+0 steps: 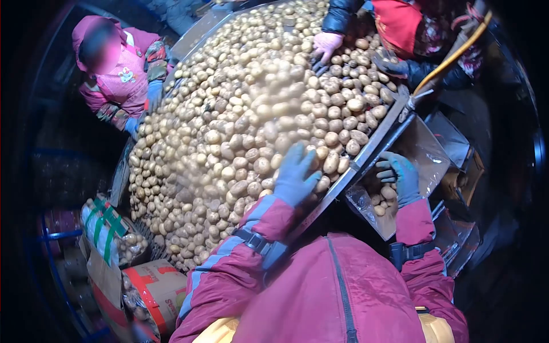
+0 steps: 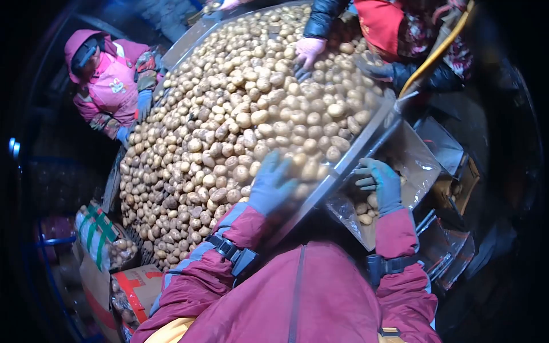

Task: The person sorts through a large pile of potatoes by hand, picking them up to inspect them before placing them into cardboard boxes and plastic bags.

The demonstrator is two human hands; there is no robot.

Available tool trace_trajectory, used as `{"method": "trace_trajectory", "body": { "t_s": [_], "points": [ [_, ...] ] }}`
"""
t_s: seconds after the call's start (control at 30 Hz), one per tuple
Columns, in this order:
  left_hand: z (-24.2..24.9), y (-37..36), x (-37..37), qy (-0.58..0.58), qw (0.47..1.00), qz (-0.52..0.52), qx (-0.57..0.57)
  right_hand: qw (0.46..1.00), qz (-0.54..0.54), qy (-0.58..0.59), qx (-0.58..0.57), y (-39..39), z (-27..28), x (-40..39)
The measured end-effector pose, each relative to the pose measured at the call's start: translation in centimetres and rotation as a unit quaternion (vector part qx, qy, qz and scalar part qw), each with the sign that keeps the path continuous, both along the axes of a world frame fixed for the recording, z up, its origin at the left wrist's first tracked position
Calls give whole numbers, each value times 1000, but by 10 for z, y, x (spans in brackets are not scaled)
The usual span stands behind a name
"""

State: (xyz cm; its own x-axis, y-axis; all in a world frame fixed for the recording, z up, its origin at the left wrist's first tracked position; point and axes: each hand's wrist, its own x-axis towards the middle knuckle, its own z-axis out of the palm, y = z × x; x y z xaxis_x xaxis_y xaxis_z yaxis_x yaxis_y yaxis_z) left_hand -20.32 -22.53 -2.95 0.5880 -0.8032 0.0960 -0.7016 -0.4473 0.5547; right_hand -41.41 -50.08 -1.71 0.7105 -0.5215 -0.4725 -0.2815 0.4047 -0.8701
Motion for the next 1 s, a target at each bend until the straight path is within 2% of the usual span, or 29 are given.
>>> {"method": "trace_trajectory", "body": {
  "t_s": [0.03, 0.07, 0.13, 0.27, 0.33, 0.37, 0.4, 0.47, 0.57, 0.6, 0.67, 0.73, 0.83, 0.93, 1.0],
  "points": [
    [2, 7, 0, 11, 1000, -5, -17, 1000, -10, -11, 2, 16, -1, 17],
    [5, 19, 1, -8, 1000, 7, 17, 1000, -10, 17, 8, 31, 1, 36],
    [12, 53, 8, -44, 995, 31, 85, 999, 41, 23, -2, 56, 6, 63],
    [32, 143, 23, -88, 980, 109, 140, 985, 147, -9, 88, 100, -2, 99],
    [18, 192, 24, -74, 978, 139, 138, 973, 201, 33, 108, 120, 11, 115],
    [12, 208, 26, -120, 971, 147, 142, 969, 209, 49, 121, 130, 22, 121],
    [26, 212, 28, -131, 955, 185, 191, 965, 215, 66, 133, 139, 32, 125],
    [19, 239, 44, -136, 947, 236, 170, 960, 238, 51, 140, 144, 21, 126],
    [28, 240, 73, -194, 938, 256, 132, 960, 230, 59, 149, 151, 6, 125],
    [28, 231, 81, -173, 950, 244, 90, 961, 222, 65, 150, 152, 1, 126],
    [25, 185, 89, -133, 967, 216, -1, 959, 226, 71, 157, 155, -4, 126],
    [26, 135, 93, -120, 982, 136, -59, 959, 225, 75, 156, 162, -1, 125],
    [4, 91, 95, -130, 984, 111, -53, 961, 216, 101, 137, 173, 14, 127],
    [7, 88, 90, -63, 994, 85, 12, 955, 218, 128, 153, 173, 12, 120],
    [6, 101, 81, -52, 998, 44, 12, 954, 215, 151, 146, 175, 14, 122]
  ]
}}
